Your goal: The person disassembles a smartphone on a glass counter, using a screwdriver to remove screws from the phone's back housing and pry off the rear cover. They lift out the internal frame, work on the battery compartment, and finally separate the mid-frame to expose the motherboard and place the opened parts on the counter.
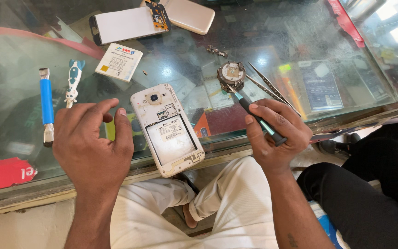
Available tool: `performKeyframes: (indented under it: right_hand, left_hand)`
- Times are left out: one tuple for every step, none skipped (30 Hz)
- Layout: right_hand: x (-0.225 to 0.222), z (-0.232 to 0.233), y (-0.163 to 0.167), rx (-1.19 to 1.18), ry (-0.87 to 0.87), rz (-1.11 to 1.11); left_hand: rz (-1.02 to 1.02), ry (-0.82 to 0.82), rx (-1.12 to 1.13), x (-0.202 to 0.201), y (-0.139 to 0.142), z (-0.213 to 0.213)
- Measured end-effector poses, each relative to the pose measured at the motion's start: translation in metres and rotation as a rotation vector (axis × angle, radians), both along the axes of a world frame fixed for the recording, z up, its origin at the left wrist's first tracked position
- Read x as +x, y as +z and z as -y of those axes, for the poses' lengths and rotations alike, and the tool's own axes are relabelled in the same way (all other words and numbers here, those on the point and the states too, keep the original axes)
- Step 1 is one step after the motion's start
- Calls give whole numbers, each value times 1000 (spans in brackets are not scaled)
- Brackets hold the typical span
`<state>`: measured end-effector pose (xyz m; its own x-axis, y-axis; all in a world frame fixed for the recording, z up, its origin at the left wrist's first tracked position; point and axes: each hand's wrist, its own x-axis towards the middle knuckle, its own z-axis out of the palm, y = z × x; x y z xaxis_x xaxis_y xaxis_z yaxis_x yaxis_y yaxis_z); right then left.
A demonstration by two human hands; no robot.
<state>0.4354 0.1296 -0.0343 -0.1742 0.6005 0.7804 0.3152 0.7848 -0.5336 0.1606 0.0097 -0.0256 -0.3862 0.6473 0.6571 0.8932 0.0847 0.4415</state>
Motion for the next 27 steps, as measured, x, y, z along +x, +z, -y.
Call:
performKeyframes:
  right_hand:
    - [0, 0, 0, -1, 2, 1]
    - [0, 0, 1, -2, 4, 3]
    - [0, 0, 1, -5, 6, 5]
    - [0, 0, 2, -8, 7, 9]
    - [0, 1, 3, -10, 7, 13]
    - [0, 1, 3, -12, 7, 18]
    - [0, 1, 3, -13, 9, 19]
    - [0, 1, 4, -14, 11, 20]
    - [0, 1, 4, -14, 13, 20]
    - [0, 1, 4, -7, 10, 23]
    - [0, 1, 4, -1, 7, 26]
    - [0, 0, 4, 5, 4, 30]
    - [0, 0, 5, 3, 4, 26]
    - [0, 1, 4, 0, 4, 23]
    - [0, 1, 4, -4, 4, 20]
    - [0, 1, 4, -2, 6, 18]
    - [0, 1, 4, 0, 9, 17]
    - [0, 1, 4, 2, 11, 16]
    - [0, 1, 4, -1, 11, 14]
    - [0, 0, 4, -5, 11, 11]
    - [0, 0, 4, -9, 12, 9]
    - [0, 0, 3, -6, 10, 10]
    - [0, -1, 3, -3, 8, 10]
    - [0, -1, 3, 2, 6, 10]
    - [0, -1, 3, 4, 7, 10]
    - [0, -1, 2, 6, 8, 10]
    - [0, -1, 2, 8, 9, 11]
  left_hand:
    - [0, 1, 0, 0, 0, 0]
    - [0, 1, 0, 0, 0, 0]
    - [1, 0, 0, -1, 0, 0]
    - [0, -1, 2, -1, 0, 0]
    - [-2, -3, 5, 0, 0, 0]
    - [-5, -5, 9, -1, 0, 0]
    - [-4, -6, 12, -1, 0, 0]
    - [-2, -8, 14, 0, 0, 0]
    - [1, -9, 17, 0, 0, 0]
    - [2, -10, 17, 0, 0, 0]
    - [4, -11, 18, 0, 0, 0]
    - [2, -11, 16, 0, 0, 1]
    - [0, -11, 16, 0, 0, 0]
    - [-1, -11, 16, 0, 0, 0]
    - [-2, -11, 17, -1, 1, 0]
    - [-2, -11, 16, -1, 1, 0]
    - [-1, -10, 15, 0, 0, 0]
    - [2, -11, 14, 0, 0, 0]
    - [2, -10, 14, 0, 0, 0]
    - [2, -10, 13, 0, 1, 0]
    - [1, -9, 11, -1, 1, 1]
    - [2, -7, 9, -1, 1, 1]
    - [2, -5, 7, -1, 1, 1]
    - [4, -1, 6, 0, 0, 0]
    - [4, 1, 5, 0, 0, 0]
    - [3, 3, 5, 0, 0, 0]
    - [1, 4, 4, 0, 0, 1]
